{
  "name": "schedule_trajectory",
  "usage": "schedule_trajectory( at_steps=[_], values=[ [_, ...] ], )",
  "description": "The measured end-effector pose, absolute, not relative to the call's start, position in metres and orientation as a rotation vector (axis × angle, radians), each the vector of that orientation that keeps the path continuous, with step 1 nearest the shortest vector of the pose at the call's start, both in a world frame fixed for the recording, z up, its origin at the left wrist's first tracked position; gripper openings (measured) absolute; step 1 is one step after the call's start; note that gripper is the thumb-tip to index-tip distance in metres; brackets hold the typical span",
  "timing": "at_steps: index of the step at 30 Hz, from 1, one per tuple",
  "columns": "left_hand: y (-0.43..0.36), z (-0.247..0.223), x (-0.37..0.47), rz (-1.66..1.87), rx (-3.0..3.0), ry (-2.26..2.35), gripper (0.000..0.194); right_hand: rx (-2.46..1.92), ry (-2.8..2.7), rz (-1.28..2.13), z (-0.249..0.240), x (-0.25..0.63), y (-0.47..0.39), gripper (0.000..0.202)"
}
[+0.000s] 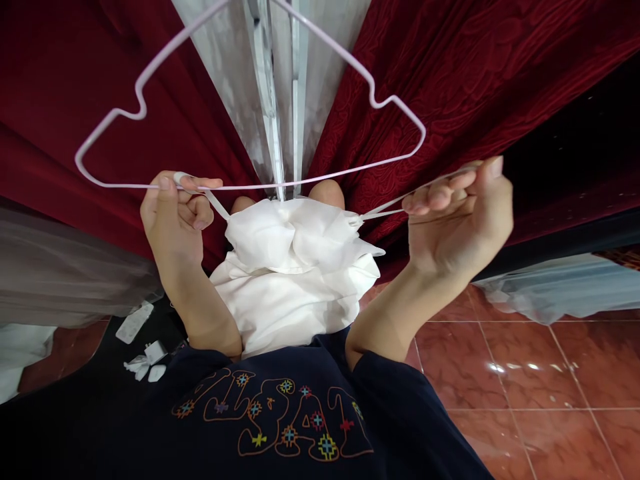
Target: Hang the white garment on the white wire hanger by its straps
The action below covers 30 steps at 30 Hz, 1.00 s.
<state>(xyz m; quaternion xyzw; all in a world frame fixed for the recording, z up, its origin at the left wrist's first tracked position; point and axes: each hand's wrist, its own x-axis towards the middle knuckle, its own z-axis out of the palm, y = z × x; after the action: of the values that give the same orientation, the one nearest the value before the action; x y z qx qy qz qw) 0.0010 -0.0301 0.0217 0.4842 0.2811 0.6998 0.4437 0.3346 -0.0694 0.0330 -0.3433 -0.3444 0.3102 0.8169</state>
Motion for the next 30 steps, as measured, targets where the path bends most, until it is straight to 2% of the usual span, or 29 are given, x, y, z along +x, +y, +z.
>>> schedule_trajectory(
  at_steps=[7,11,15,18,21,22,25,26,29,30],
  values=[
    [-0.032,0.022,0.002,1.720,1.202,0.681,0.043,-0.754,-1.119,0.407,0.036,0.262,-0.045,0.016],
    [-0.036,0.023,0.001,1.734,1.252,0.696,0.040,-0.885,-1.412,0.436,0.015,0.253,-0.030,0.028],
    [-0.033,0.018,-0.005,1.838,1.238,0.693,0.021,-0.870,-1.344,0.344,0.005,0.262,-0.028,0.027],
    [-0.021,0.009,-0.018,2.156,1.257,0.773,0.041,-0.854,-1.307,0.320,0.009,0.268,-0.033,0.017],
    [-0.006,-0.001,-0.041,2.483,1.299,0.737,0.028,-0.902,-1.318,0.324,0.012,0.273,-0.036,0.018],
    [-0.003,-0.003,-0.049,2.518,1.325,0.690,0.026,-0.908,-1.333,0.314,0.011,0.274,-0.036,0.019],
    [-0.002,-0.002,-0.068,2.420,1.424,0.561,0.049,-0.908,-1.357,0.306,0.010,0.276,-0.035,0.022],
    [-0.004,0.001,-0.070,2.393,1.441,0.550,0.049,-0.925,-1.342,0.339,0.010,0.275,-0.035,0.022],
    [-0.011,0.020,-0.066,2.289,1.505,0.654,0.021,-1.006,-1.207,0.502,0.011,0.271,-0.035,0.019],
    [-0.012,0.028,-0.063,2.191,1.564,0.712,0.018,-1.025,-1.167,0.545,0.011,0.269,-0.036,0.018]
  ],
)
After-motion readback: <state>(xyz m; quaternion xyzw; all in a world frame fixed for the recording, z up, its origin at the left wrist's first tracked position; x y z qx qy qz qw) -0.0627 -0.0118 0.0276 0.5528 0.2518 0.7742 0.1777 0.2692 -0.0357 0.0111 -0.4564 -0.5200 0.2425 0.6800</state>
